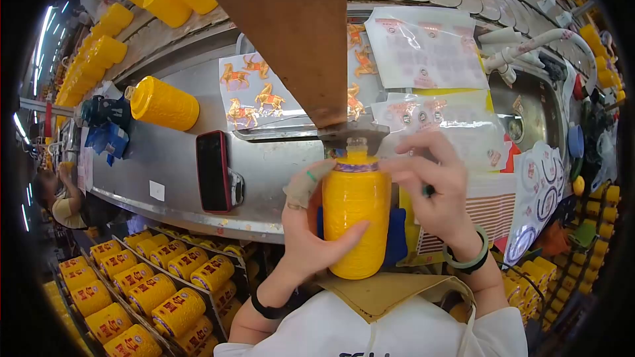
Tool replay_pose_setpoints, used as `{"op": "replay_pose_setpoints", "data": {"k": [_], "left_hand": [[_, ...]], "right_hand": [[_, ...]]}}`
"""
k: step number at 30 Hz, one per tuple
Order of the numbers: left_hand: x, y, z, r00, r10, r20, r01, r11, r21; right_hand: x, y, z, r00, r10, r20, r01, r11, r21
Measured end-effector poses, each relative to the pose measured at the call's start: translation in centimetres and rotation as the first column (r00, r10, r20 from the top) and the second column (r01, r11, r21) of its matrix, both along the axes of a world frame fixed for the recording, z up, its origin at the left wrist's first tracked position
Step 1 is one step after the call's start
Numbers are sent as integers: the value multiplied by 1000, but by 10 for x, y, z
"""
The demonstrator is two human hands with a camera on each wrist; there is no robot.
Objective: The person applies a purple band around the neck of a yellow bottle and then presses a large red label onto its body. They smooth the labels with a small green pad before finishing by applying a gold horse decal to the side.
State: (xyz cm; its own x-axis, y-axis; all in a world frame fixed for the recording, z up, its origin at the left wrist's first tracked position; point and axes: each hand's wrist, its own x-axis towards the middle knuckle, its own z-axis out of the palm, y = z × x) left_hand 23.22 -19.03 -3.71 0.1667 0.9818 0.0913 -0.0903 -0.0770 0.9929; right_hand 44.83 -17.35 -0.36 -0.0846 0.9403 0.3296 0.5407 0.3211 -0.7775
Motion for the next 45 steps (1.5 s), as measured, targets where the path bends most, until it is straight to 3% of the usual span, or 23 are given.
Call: {"op": "replay_pose_setpoints", "data": {"k": [4, 6, 12, 18, 45], "left_hand": [[-11, 4, -7, 998, -68, 5, 68, 998, -6], [-8, 2, -4, 978, 12, -206, 23, 986, 167], [-5, 5, 2, 949, -6, -315, 91, 963, 255], [-1, 7, 4, 951, 77, -299, 9, 961, 276], [-2, 9, 6, 939, 59, -339, 42, 958, 283]], "right_hand": [[2, -5, -3, 999, -37, -21, 37, 999, 17], [-4, -10, -3, 998, -33, -55, 32, 999, -14], [-11, -17, -6, 999, 14, -46, -17, 997, -76], [-14, -16, -4, 998, 38, -43, -43, 992, -120], [-14, -13, -3, 997, 51, -61, -57, 993, -108]]}}
